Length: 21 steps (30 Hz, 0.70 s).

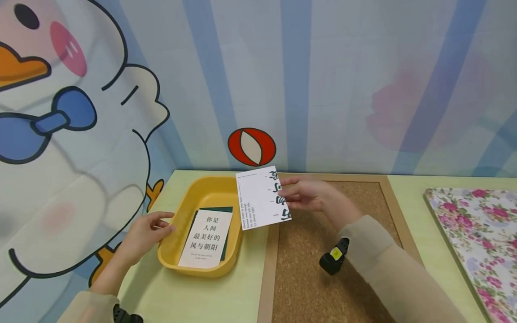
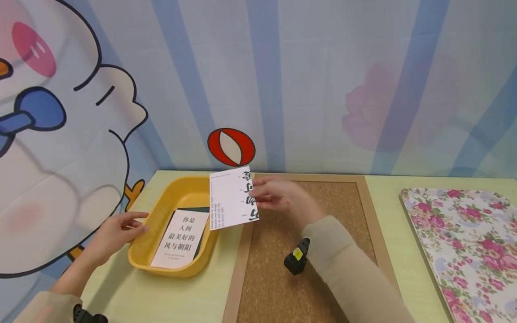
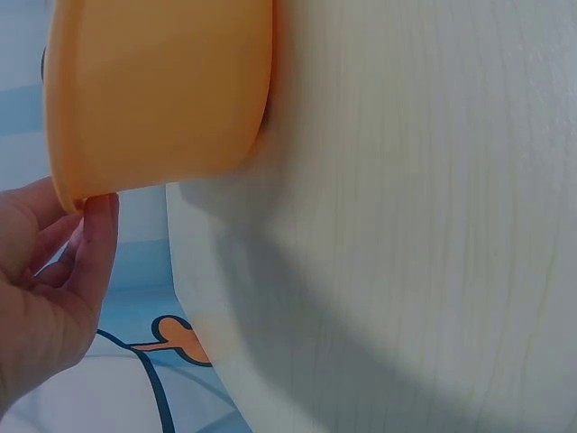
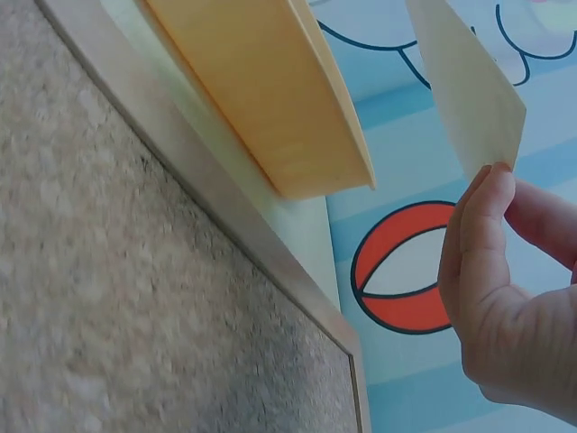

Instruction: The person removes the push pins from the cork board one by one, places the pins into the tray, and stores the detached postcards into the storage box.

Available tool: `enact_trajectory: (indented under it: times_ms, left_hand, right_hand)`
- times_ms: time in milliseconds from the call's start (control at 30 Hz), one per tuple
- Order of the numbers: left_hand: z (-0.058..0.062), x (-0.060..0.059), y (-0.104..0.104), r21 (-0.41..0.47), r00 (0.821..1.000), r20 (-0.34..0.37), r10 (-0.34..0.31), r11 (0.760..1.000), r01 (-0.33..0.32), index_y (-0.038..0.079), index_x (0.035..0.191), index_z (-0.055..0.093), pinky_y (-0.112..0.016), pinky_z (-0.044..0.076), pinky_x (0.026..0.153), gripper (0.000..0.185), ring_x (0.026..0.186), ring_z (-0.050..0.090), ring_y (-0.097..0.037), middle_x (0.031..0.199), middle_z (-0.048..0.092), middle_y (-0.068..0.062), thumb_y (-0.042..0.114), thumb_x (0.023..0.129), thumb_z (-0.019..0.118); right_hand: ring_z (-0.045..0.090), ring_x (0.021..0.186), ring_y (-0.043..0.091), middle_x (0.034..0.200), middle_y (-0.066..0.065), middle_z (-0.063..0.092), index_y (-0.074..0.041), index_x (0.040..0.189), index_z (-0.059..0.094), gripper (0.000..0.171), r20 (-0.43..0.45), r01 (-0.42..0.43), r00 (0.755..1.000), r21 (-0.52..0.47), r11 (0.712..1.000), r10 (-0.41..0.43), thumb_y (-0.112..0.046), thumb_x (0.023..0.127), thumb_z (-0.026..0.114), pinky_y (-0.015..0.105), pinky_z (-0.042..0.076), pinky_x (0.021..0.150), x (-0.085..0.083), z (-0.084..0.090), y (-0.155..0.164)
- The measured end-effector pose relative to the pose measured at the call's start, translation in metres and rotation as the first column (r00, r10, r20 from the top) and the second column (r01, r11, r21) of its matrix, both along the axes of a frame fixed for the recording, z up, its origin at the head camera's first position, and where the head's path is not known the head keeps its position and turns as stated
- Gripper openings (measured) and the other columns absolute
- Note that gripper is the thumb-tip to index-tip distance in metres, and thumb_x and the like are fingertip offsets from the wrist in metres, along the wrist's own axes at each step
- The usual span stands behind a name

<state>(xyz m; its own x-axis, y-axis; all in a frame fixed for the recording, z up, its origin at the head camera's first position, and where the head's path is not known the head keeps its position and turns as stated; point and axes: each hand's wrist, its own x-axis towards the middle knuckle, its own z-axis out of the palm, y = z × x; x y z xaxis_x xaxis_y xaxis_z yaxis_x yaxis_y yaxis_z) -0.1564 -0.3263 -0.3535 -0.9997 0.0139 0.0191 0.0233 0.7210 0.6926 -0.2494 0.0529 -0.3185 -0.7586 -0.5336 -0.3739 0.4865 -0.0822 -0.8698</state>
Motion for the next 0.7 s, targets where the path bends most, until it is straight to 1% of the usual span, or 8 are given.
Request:
enact_trajectory:
  times_ms: [100,267,533,700]
  left_hand:
    - [0.000,0.000,-0.001,-0.005,1.000,0.001,0.000,1.000,0.000,-0.005,0.125,0.053,-0.026,0.051,0.061,0.042,0.077,0.057,-0.020,0.092,0.060,-0.013,0.013,0.089,0.063]
    - [0.000,0.000,-0.001,-0.004,1.000,0.010,0.003,1.000,-0.003,-0.005,0.125,0.053,-0.025,0.050,0.061,0.043,0.077,0.056,-0.020,0.092,0.060,-0.012,0.015,0.089,0.064]
    - [0.001,0.001,-0.001,-0.009,1.000,0.010,0.006,1.000,-0.006,-0.005,0.125,0.053,-0.024,0.050,0.061,0.042,0.077,0.056,-0.020,0.092,0.059,-0.012,0.015,0.089,0.063]
    - [0.000,0.000,0.000,-0.008,1.000,0.002,0.011,1.000,-0.011,-0.006,0.124,0.054,-0.024,0.050,0.060,0.042,0.076,0.056,-0.020,0.091,0.060,-0.012,0.014,0.089,0.064]
  right_hand:
    - [0.064,0.073,0.015,0.087,0.005,0.066,0.003,0.133,0.041,0.044,0.011,0.029,1.000,0.014,0.999,-0.029,0.007,0.091,0.050,0.023,0.053,0.064,0.000,0.000,-0.007]
    - [0.062,0.072,0.014,0.087,0.006,0.064,0.003,0.135,0.040,0.045,0.018,0.053,0.998,0.027,0.998,-0.053,0.007,0.091,0.050,0.021,0.052,0.061,0.000,-0.002,-0.017]
    - [0.061,0.071,0.013,0.086,0.005,0.061,0.003,0.135,0.040,0.046,0.013,0.070,0.997,0.037,0.997,-0.070,0.007,0.090,0.052,0.022,0.052,0.061,0.002,-0.006,-0.030]
    - [0.058,0.068,0.012,0.084,0.006,0.059,0.002,0.136,0.040,0.048,0.014,0.077,0.997,0.072,0.994,-0.079,0.006,0.090,0.053,0.019,0.051,0.057,0.005,-0.007,-0.041]
